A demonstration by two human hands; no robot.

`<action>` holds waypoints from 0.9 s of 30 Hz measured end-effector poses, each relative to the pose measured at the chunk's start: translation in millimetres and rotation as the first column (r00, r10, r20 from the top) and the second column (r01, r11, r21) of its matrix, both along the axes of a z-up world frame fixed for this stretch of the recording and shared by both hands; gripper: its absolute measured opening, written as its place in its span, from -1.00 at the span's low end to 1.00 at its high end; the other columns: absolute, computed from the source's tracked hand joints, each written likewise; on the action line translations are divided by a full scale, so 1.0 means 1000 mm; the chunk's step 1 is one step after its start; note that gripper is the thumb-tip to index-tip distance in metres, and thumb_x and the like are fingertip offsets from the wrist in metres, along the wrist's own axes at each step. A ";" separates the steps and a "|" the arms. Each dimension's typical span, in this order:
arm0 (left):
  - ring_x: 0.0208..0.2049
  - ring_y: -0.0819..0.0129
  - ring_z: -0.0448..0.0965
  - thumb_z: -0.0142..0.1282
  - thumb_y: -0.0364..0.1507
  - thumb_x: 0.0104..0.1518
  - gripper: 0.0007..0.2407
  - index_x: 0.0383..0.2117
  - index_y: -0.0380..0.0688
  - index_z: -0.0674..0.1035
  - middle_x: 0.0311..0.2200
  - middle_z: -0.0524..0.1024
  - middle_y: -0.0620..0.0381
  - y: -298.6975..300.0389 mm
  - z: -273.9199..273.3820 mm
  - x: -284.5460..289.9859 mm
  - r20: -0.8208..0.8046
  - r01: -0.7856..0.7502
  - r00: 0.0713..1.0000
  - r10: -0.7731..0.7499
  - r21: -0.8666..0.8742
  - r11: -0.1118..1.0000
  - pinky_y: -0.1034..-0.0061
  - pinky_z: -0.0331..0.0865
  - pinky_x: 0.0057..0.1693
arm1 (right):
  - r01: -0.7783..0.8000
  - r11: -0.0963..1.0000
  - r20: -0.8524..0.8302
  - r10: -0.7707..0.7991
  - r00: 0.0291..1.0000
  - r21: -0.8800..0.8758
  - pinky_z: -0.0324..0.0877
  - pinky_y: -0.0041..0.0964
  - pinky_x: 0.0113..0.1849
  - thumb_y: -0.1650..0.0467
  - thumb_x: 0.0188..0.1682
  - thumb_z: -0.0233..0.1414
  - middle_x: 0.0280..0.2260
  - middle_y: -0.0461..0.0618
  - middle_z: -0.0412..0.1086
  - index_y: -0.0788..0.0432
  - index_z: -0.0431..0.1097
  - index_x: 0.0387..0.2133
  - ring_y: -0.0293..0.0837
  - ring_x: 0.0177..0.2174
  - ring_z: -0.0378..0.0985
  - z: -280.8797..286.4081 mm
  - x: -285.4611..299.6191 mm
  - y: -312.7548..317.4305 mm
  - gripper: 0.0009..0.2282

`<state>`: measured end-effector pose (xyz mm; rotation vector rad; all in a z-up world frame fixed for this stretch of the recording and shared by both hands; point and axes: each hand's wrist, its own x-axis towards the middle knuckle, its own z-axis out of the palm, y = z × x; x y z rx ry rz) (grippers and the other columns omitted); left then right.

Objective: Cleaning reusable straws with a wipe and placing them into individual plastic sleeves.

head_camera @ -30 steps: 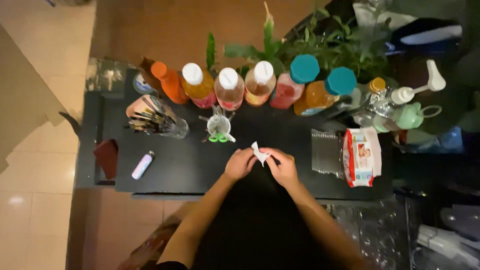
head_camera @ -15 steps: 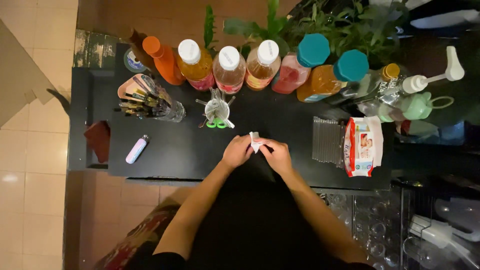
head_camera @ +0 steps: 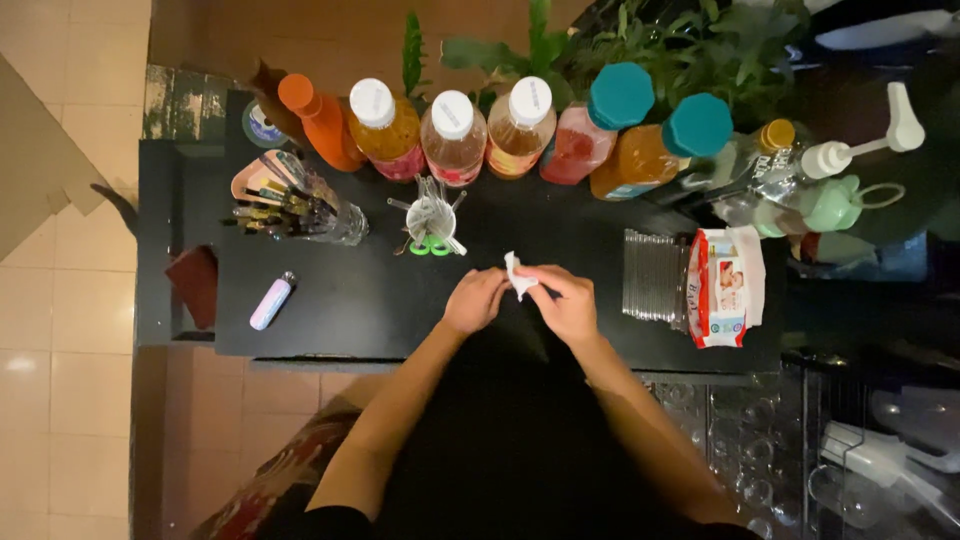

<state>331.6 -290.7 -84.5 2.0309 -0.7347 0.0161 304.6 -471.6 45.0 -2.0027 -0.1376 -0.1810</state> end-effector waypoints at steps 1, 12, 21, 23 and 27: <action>-0.23 0.00 0.57 0.08 -0.48 0.22 -0.92 -0.22 -0.14 0.49 -0.30 0.56 0.00 0.000 0.003 -0.003 -0.007 0.000 1.000 0.000 0.000 1.000 0.23 0.35 -0.10 | 0.000 1.000 -0.007 0.000 1.000 0.000 0.54 -0.34 -0.21 0.58 -0.07 0.16 -0.24 0.09 0.59 0.22 0.58 -0.21 -0.10 -0.27 0.70 -0.001 -0.001 0.000 -0.82; -0.27 -0.02 0.56 0.13 -0.44 0.17 -0.88 -0.26 -0.16 0.48 -0.33 0.56 -0.02 0.000 -0.001 0.002 -0.049 -0.012 0.999 0.012 0.000 1.000 0.22 0.34 -0.13 | -0.055 0.998 -0.110 0.057 0.992 0.023 0.54 -0.35 -0.19 0.54 -0.03 0.15 -0.19 0.07 0.60 0.20 0.55 -0.13 -0.10 -0.23 0.71 -0.020 -0.002 0.001 -0.80; -0.28 -0.04 0.55 0.20 -0.41 0.14 -0.83 -0.31 -0.15 0.44 -0.36 0.55 -0.03 0.001 -0.005 0.001 -0.032 0.000 1.000 0.000 0.020 1.000 0.19 0.33 -0.13 | -0.018 1.000 0.033 0.017 0.999 0.023 0.53 -0.34 -0.21 0.59 -0.08 0.18 -0.24 0.08 0.59 0.22 0.57 -0.19 -0.10 -0.28 0.68 -0.013 -0.004 0.004 -0.80; -0.28 -0.04 0.56 0.20 -0.42 0.11 -0.82 -0.27 -0.16 0.45 -0.35 0.56 -0.03 0.001 0.004 0.002 -0.032 -0.004 0.999 0.004 0.000 1.000 0.19 0.33 -0.14 | -0.019 1.000 0.023 0.019 1.000 -0.002 0.53 -0.33 -0.25 0.57 -0.10 0.20 -0.27 0.08 0.58 0.21 0.57 -0.21 -0.09 -0.31 0.68 -0.015 -0.002 0.005 -0.82; -0.26 -0.03 0.56 0.22 -0.44 0.06 -0.82 -0.32 -0.13 0.44 -0.38 0.54 -0.03 0.001 -0.006 -0.001 -0.041 0.002 0.999 0.001 0.070 0.998 0.19 0.34 -0.10 | 0.015 0.997 0.033 -0.013 0.999 -0.072 0.53 -0.29 -0.19 0.57 -0.03 0.12 -0.26 0.10 0.57 0.22 0.57 -0.20 -0.04 -0.26 0.69 -0.039 -0.009 0.000 -0.83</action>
